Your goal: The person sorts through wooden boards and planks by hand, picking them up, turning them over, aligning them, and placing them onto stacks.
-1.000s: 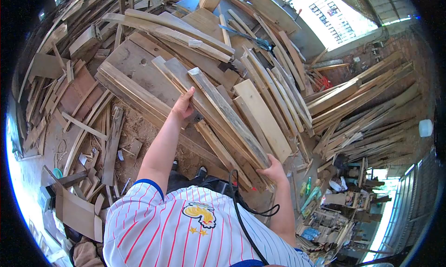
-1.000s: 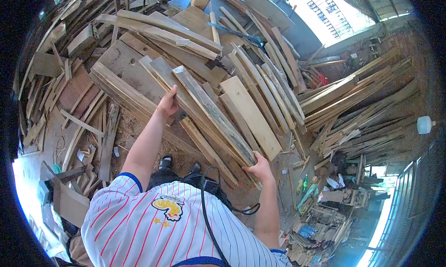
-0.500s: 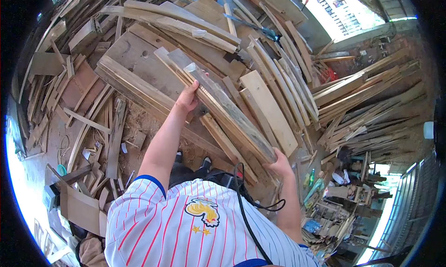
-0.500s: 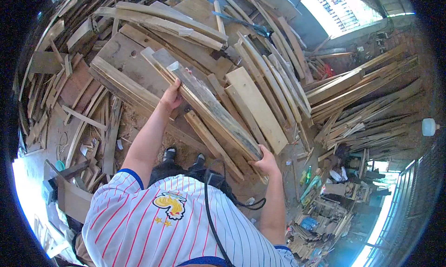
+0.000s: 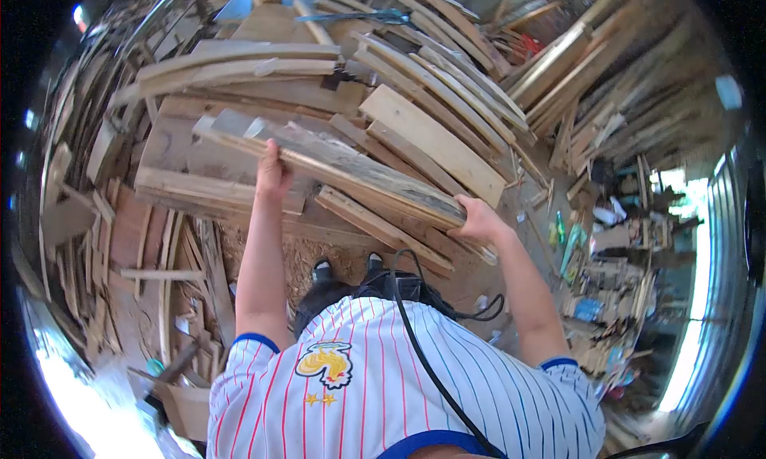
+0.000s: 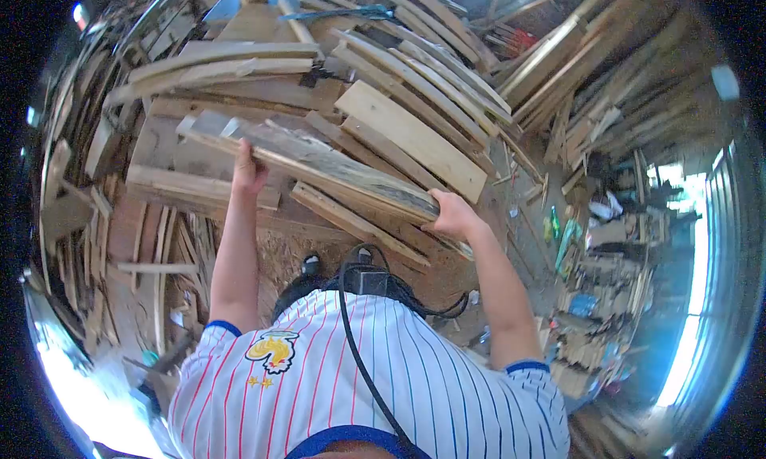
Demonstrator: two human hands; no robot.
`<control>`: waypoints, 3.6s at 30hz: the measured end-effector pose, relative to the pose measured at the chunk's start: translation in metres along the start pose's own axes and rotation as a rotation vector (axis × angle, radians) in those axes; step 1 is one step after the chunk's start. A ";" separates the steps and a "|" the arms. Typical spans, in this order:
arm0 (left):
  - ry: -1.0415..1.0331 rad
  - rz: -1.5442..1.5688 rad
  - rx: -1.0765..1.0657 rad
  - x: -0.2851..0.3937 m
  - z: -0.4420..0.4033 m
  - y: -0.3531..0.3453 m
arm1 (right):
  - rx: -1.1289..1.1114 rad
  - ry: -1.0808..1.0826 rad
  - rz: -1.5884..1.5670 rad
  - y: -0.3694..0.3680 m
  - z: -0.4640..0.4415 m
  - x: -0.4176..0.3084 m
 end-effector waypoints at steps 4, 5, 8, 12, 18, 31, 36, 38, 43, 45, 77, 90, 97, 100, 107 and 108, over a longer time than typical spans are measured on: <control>-0.093 0.037 -0.128 0.044 0.020 -0.038 | 0.038 0.077 0.030 0.023 -0.012 -0.022; -0.084 0.025 -0.143 0.047 0.021 -0.047 | 0.054 0.070 0.020 0.027 -0.015 -0.014; -0.118 0.075 -0.068 0.065 0.016 -0.057 | 0.083 0.178 0.041 0.045 -0.032 -0.023; -0.168 0.149 0.053 0.073 0.010 -0.061 | 0.128 0.219 0.066 0.064 -0.055 -0.018; -0.181 0.259 0.034 0.075 0.018 -0.041 | 0.142 0.240 0.054 0.042 -0.069 -0.022; -0.148 0.172 0.285 0.070 0.055 -0.015 | 0.325 0.186 0.273 0.010 -0.062 -0.022; 0.101 -0.096 0.489 0.070 0.086 0.015 | 0.295 0.066 0.279 0.009 -0.054 -0.023; 0.107 -0.174 0.491 0.077 0.116 -0.002 | 0.382 0.102 0.380 0.016 -0.043 -0.042; 0.104 -0.410 0.547 0.119 0.171 0.000 | 0.495 0.119 0.443 0.040 -0.013 -0.092; -0.078 -0.543 0.568 0.169 0.196 -0.047 | 0.717 0.330 0.043 0.087 0.019 -0.128; 0.114 -0.974 -0.169 0.083 0.239 -0.222 | 1.336 -0.078 -0.537 0.071 0.217 0.016; 0.465 -0.883 -0.706 -0.251 0.340 0.051 | 0.219 -1.032 -1.178 -0.415 0.331 0.175; 0.693 -1.971 -0.765 -0.334 0.284 0.023 | 0.403 -0.641 -1.287 -0.271 0.340 0.213; 0.984 -1.843 -0.489 -0.407 0.278 0.097 | 0.508 -0.460 -1.396 -0.292 0.366 0.276; 0.764 -1.938 -0.651 -0.539 0.293 -0.170 | 0.798 -0.695 -1.366 -0.272 0.506 0.423; 0.762 -1.933 -0.634 -0.557 0.290 -0.200 | 0.785 -0.687 -1.361 -0.269 0.517 0.442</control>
Point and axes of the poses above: each hand's wrist, its own z-axis away from the middle knuckle, its own y-axis out of the back of the hand, x = y × z, the point moved 9 cm from there along -z, towards the middle knuckle, and after that the axes turned 6 degrees about y, right-handed, at the moved point
